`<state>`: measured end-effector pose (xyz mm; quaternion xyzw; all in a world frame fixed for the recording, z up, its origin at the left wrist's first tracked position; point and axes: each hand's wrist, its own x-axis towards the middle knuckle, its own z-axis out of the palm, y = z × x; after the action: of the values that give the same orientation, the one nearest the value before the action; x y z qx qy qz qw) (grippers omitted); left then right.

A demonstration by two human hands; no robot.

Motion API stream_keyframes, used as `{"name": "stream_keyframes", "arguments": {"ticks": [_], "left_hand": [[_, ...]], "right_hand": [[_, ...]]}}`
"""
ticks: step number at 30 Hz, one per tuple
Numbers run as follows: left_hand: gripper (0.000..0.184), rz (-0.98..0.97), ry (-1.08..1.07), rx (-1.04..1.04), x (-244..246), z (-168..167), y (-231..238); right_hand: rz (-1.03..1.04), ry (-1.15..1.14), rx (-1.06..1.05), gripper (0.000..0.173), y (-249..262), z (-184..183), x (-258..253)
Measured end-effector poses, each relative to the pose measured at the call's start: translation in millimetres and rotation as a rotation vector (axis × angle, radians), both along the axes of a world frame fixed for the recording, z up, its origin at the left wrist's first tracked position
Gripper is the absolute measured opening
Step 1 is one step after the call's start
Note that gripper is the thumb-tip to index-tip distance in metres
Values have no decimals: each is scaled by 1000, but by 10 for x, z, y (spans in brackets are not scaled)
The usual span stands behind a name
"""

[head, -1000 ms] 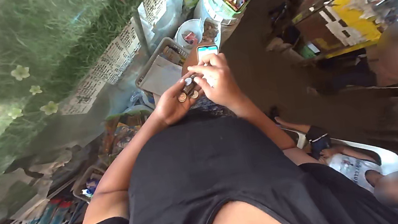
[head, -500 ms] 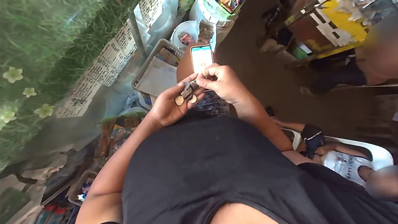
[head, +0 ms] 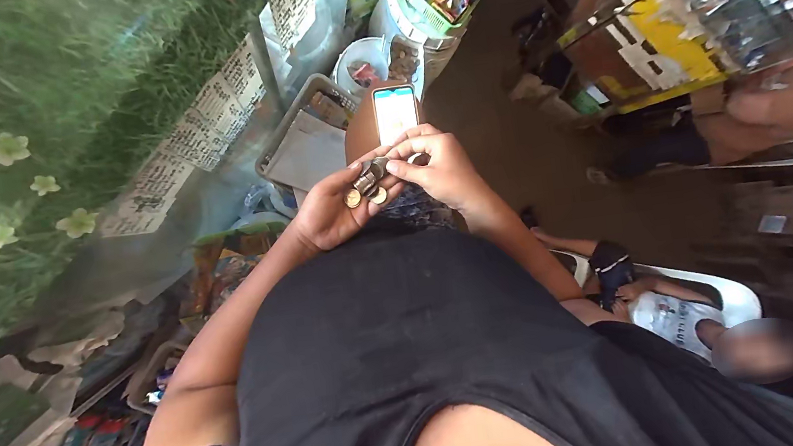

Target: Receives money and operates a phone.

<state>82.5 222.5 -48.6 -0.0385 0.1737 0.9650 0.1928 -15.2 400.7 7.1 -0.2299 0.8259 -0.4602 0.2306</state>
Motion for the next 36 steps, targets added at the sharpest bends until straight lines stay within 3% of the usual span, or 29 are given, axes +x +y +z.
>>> {"name": "stream_keyframes", "arguments": {"ticks": [12,22,26,31,34,36], "left_hand": [[46,-24,5,49,9,-10,-30],[47,-18,4,48,-15,-15,-3],[48,-21,7,53,-9,-41,-7],[47,-34,16,42,3,-34,-17],[46,-32,16,46,6,-33,-9],[47,-34,19,39,2,-33,-3]], "right_hand": [[-85,-49,-24,6,-35,-1,13],[-172,11,-88,15,18,-34,-40],[-196,-272,-440,16,131,-34,-156],[-2,-797,-917,31,262,-4,-263],[49,-912,-872,35,252,3,-262],[-49,-748,-631,29,184,56,-186]]}}
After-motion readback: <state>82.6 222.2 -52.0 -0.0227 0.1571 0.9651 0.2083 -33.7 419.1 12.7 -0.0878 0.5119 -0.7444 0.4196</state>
